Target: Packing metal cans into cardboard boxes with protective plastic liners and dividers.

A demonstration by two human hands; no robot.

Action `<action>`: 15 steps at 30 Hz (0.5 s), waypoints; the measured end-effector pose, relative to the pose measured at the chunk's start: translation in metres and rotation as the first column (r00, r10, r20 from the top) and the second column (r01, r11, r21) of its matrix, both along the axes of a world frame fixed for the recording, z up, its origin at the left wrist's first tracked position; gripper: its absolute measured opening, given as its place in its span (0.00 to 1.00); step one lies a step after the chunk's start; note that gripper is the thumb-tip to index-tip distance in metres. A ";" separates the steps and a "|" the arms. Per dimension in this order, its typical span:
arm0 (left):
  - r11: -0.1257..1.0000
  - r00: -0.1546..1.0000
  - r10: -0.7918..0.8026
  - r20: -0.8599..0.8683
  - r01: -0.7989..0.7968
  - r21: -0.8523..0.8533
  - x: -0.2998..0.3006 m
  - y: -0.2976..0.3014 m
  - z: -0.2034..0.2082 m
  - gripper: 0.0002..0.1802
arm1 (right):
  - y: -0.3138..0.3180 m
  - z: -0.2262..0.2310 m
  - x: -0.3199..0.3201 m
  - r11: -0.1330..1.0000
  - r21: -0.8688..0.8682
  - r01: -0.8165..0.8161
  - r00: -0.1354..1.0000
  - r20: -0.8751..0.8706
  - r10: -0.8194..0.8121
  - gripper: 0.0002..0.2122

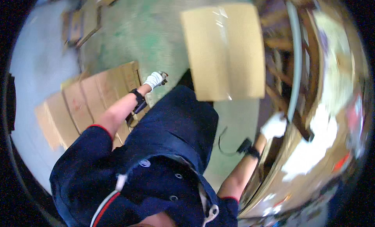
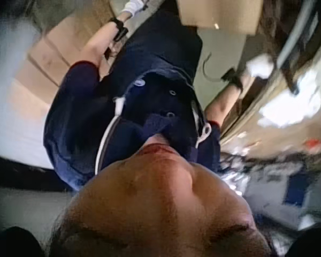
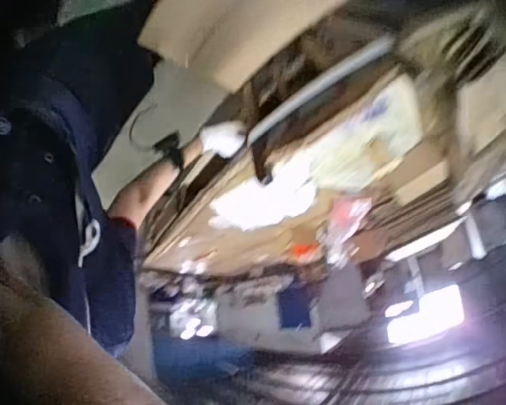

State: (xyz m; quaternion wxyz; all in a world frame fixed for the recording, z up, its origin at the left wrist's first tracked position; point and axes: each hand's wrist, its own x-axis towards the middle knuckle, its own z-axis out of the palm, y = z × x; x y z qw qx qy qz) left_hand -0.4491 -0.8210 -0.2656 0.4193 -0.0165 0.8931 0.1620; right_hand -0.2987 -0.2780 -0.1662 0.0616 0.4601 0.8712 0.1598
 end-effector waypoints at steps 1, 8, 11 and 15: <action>0.946 0.948 0.314 0.050 -0.308 -0.100 -0.002 -0.029 0.009 0.19 | -0.004 -0.007 0.005 0.995 -0.095 0.012 0.917 -0.397 -0.049 0.20; 0.930 0.994 0.110 -0.028 -0.113 -0.349 0.109 -0.111 0.067 0.16 | -0.041 -0.129 0.053 0.043 -0.995 0.086 0.821 0.046 -0.569 0.30; 0.979 0.997 0.065 0.038 -0.057 -0.198 0.145 -0.087 0.061 0.17 | -0.042 -0.130 0.045 0.080 -0.995 -0.064 0.988 -0.075 -0.137 0.30; 0.997 0.972 0.031 0.233 -0.014 -0.075 0.095 -0.063 0.059 0.19 | -0.047 -0.132 0.033 0.200 -0.964 -0.176 0.954 -0.117 0.276 0.30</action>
